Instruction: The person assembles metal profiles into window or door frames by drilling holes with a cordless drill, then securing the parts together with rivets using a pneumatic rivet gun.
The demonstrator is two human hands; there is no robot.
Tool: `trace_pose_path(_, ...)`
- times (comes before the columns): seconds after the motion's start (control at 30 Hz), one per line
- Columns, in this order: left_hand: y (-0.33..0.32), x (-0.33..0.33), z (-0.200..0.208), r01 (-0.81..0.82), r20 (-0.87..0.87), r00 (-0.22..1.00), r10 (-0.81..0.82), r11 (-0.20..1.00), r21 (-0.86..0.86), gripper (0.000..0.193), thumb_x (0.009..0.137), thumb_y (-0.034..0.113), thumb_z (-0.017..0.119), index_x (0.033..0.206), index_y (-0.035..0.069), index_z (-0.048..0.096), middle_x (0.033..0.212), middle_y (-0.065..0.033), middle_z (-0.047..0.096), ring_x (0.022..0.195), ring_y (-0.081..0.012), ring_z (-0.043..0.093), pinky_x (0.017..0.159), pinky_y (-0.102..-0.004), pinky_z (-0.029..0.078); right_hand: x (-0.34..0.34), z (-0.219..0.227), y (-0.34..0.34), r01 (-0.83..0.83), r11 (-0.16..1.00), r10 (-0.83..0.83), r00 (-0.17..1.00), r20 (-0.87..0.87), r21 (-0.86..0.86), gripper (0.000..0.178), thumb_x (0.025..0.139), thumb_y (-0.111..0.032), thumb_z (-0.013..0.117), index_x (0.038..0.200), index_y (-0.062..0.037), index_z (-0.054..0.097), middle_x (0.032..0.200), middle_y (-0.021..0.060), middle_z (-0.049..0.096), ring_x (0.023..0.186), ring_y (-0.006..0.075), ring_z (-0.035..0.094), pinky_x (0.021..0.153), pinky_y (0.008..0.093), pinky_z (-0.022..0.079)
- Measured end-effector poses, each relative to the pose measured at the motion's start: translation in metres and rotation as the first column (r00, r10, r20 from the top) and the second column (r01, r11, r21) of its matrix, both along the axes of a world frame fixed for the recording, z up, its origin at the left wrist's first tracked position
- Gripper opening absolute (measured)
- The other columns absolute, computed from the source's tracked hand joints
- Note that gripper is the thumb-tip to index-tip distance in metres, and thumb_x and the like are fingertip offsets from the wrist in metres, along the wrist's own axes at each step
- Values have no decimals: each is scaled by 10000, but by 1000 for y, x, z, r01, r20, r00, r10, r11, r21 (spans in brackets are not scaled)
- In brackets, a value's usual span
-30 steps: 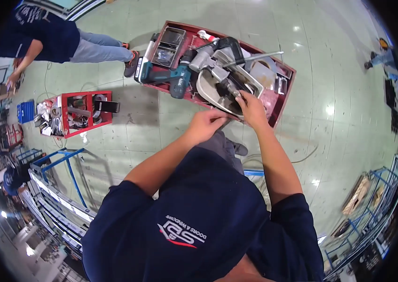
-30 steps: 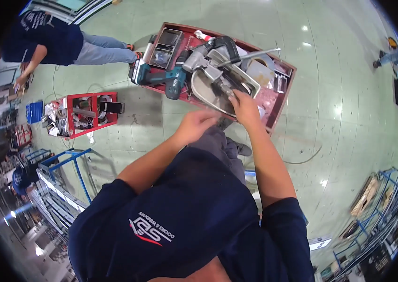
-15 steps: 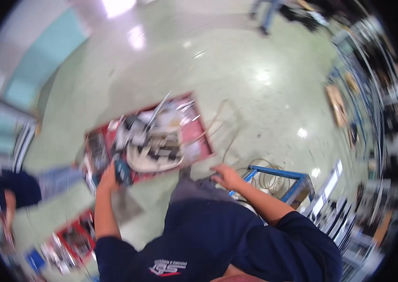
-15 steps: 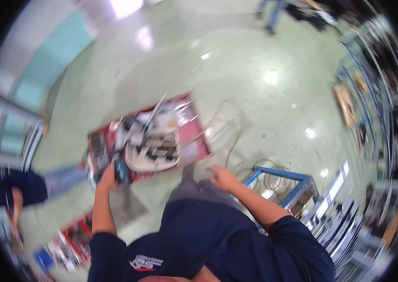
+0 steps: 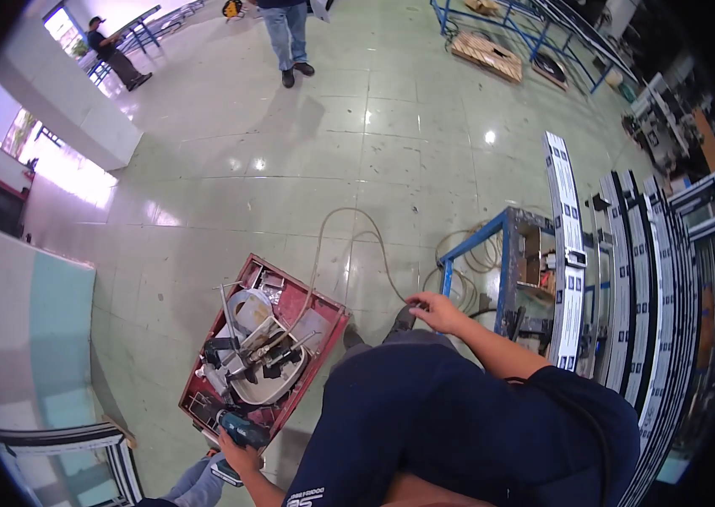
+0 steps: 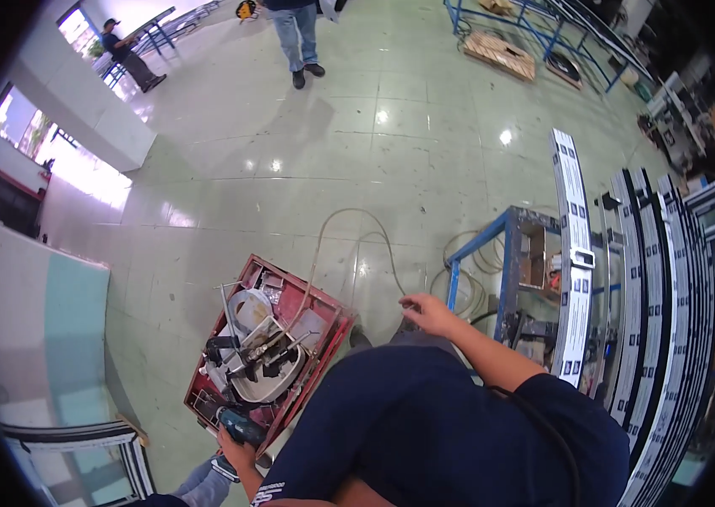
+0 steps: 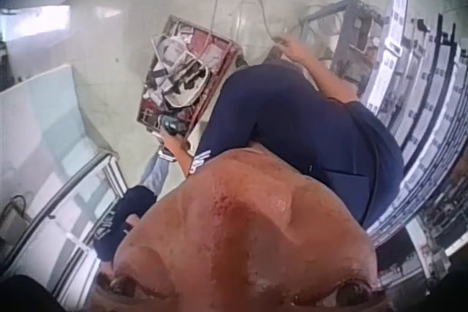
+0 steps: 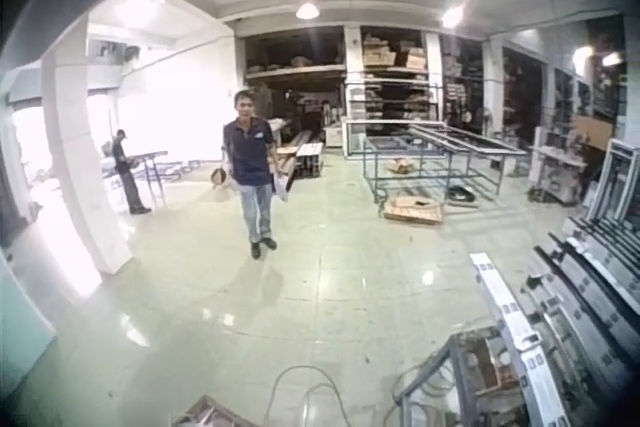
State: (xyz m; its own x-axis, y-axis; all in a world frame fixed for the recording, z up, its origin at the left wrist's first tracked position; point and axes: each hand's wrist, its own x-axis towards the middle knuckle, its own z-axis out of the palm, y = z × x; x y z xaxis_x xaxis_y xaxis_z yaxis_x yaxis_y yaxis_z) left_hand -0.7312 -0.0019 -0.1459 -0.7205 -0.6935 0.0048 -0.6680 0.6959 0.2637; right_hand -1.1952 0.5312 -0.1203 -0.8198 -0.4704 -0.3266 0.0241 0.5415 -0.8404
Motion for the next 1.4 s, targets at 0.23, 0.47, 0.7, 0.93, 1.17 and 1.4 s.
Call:
trace_pose_path(0.23, -7, -34, 44, -3, -489, 870, 59, 993, 115, 788, 828, 166, 829, 1535, 5, 521, 1338, -196, 647, 1245, -366, 636, 1106, -421, 492, 1, -13, 36, 146, 988, -146, 989, 1, -39, 348, 1000, -140, 748, 1322, -11, 719, 1125, 103, 768, 987, 168, 722, 890, 335, 593)
trace_pose_path(0.47, 13, -146, 82, 74, -694, 720, 4, 994, 82, 191, 1058, 159, 697, 1160, 7, 753, 1047, -61, 738, 941, -197, 666, 886, -356, 563, 17, -15, 38, 185, 981, -187, 982, -19, -65, 333, 1005, -137, 750, 1310, -6, 725, 1094, 99, 771, 989, 155, 721, 892, 326, 591)
trace_pose_path(0.7, 100, -251, 115, 434, -573, 811, -114, 775, 459, 230, 1060, 216, 695, 1154, 14, 751, 1113, -105, 758, 1056, -276, 698, 980, -439, 524, 45, 1, 39, 280, 954, -284, 958, -26, -107, 323, 1008, -146, 757, 1299, -9, 727, 1114, 80, 764, 957, 140, 697, 874, 314, 580)
trace_pose_path(0.93, 204, -326, 129, 878, -564, 474, -676, 416, 238, 266, 995, 139, 734, 1241, 36, 719, 1130, -150, 736, 1036, -341, 693, 969, -434, 525, 81, 10, 95, 460, 887, -460, 865, -199, -48, 309, 998, -148, 765, 1285, -37, 738, 1009, 58, 727, 862, 155, 659, 791, 302, 548)
trace_pose_path(1.17, 269, -398, 90, 923, -217, 322, -922, 254, 288, 422, 1022, 119, 694, 1433, 37, 648, 1297, -127, 724, 1129, -251, 697, 1032, -366, 520, 100, 35, 147, 628, 742, -668, 720, -188, -235, 308, 999, -140, 738, 1290, -41, 725, 1132, 128, 726, 935, 210, 741, 850, 353, 589)
trace_pose_path(1.4, 364, -488, 121, 875, -313, 208, -927, 34, 482, 454, 1028, 118, 685, 1471, 39, 624, 1338, -118, 712, 1160, -227, 687, 1051, -351, 512, 103, 72, 238, 735, 652, -737, 557, -384, -185, 290, 993, -142, 732, 1270, -58, 729, 1153, 153, 723, 986, 277, 749, 888, 382, 590)
